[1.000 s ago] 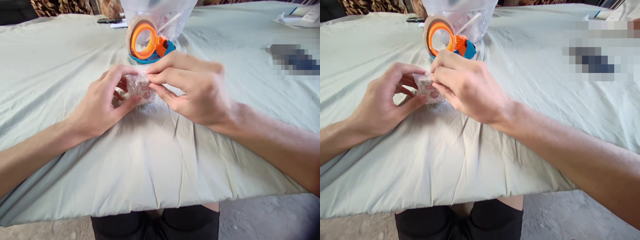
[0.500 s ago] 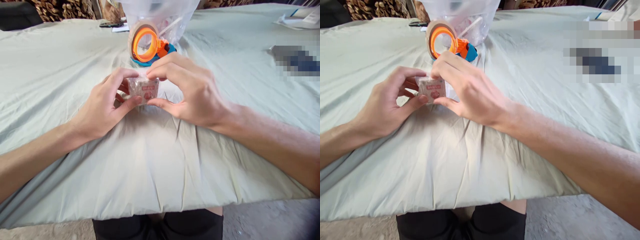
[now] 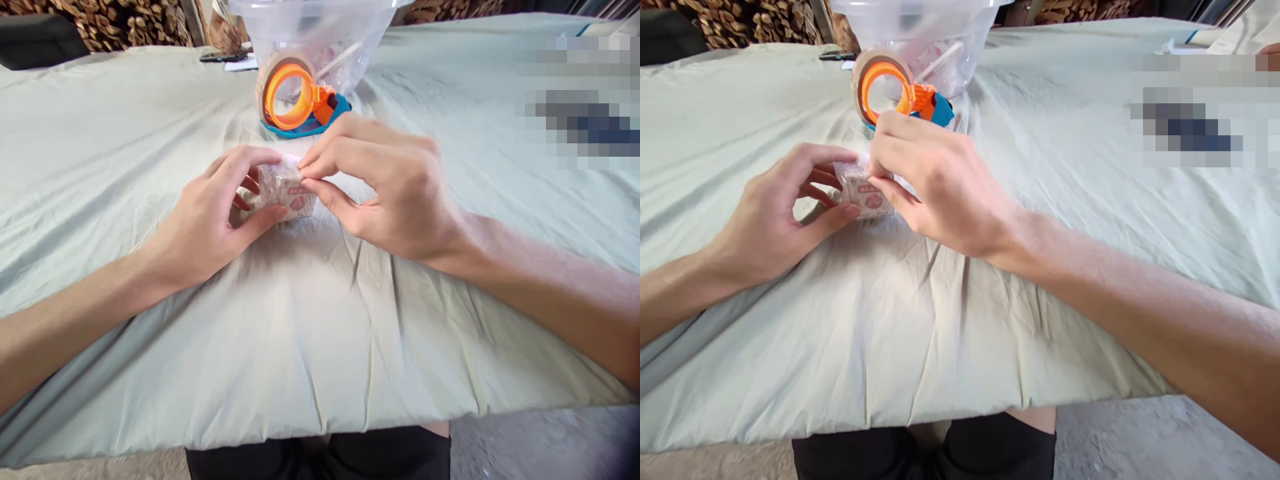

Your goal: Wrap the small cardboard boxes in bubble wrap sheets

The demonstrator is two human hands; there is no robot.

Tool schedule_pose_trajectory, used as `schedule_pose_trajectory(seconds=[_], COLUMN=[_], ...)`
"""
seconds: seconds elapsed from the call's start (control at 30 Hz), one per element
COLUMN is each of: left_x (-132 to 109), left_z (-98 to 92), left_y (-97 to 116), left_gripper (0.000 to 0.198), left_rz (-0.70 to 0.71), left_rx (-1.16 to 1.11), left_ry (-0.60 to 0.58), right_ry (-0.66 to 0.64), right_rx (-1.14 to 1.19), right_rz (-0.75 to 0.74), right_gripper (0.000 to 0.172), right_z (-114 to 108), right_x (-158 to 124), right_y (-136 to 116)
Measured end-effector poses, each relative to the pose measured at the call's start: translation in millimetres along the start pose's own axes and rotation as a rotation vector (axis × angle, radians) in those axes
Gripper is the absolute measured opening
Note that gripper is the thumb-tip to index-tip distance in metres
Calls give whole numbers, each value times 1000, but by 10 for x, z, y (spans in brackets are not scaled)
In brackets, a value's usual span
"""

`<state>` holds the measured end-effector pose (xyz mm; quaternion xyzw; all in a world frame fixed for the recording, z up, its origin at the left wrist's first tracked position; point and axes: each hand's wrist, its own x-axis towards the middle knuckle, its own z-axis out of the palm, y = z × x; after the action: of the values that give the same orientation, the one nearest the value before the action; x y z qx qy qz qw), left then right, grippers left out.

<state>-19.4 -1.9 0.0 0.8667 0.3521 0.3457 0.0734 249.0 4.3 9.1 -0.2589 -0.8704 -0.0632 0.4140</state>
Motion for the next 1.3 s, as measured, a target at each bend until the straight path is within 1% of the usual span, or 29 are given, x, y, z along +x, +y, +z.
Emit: schedule_pose_trajectory(seconds=[0.03, 0.1, 0.17, 0.23, 0.3, 0.4, 0.57, 0.7, 0.83, 0.9, 1.0, 1.07, 1.13, 1.2, 1.3], left_x=[-2, -10, -17, -19, -13, -3, -13, -15, -7, -6, -8, -8, -7, -7, -12], left_z=[3, 11, 21, 32, 41, 33, -28, -37, -34, -39, -41, -35, -25, -15, -5], left_y=[-14, -66, -122, -155, -152, -94, 51, 109, 94, 87, 68, 30, -28, -80, -108], left_gripper=[40, 49, 67, 87, 95, 91, 84, 74, 76, 77, 75, 71, 68, 67, 63], left_rz=[57, 97, 130, 202, 271, 291, 212, 222, 240, 242, 210, 197, 219, 243, 239], left_rx=[-7, 0, 20, 54, 98, 142, 251, 303, 303, 295, 275, 248, 216, 192, 180], left_ry=[32, 47, 48, 59, 93, 136, 146, 136, 127, 129, 134, 135, 143, 155, 166], right_ry=[4, 10, 28, 31, 13, -11, 25, 66, 103, 95, 76, 100, 111, 76, 5], right_rx=[6, 20, 51, 95, 129, 123, 48, 13, 3, 15, 45, 97, 154, 164, 113], right_rz=[8, 21, 19, -9, -54, -111, -78, -94, -26, 22, 60, 50, 14, -26, -19], right_gripper=[16, 18, 21, 18, 14, 26, 16, 14, 20, 21, 20, 19, 12, 6, 17], right_z=[-1, -5, -8, -6, 1, 2, -44, -73, -100, -109, -100, -77, -53, -35, -29], right_x=[6, 14, 20, 23, 24, 28, 33, 40, 49, 51, 53, 52, 48, 41, 26], right_y=[-7, -16, -8, 26, 79, 134, 63, 18, 0, -17, -34, -25, 4, 44, 89])
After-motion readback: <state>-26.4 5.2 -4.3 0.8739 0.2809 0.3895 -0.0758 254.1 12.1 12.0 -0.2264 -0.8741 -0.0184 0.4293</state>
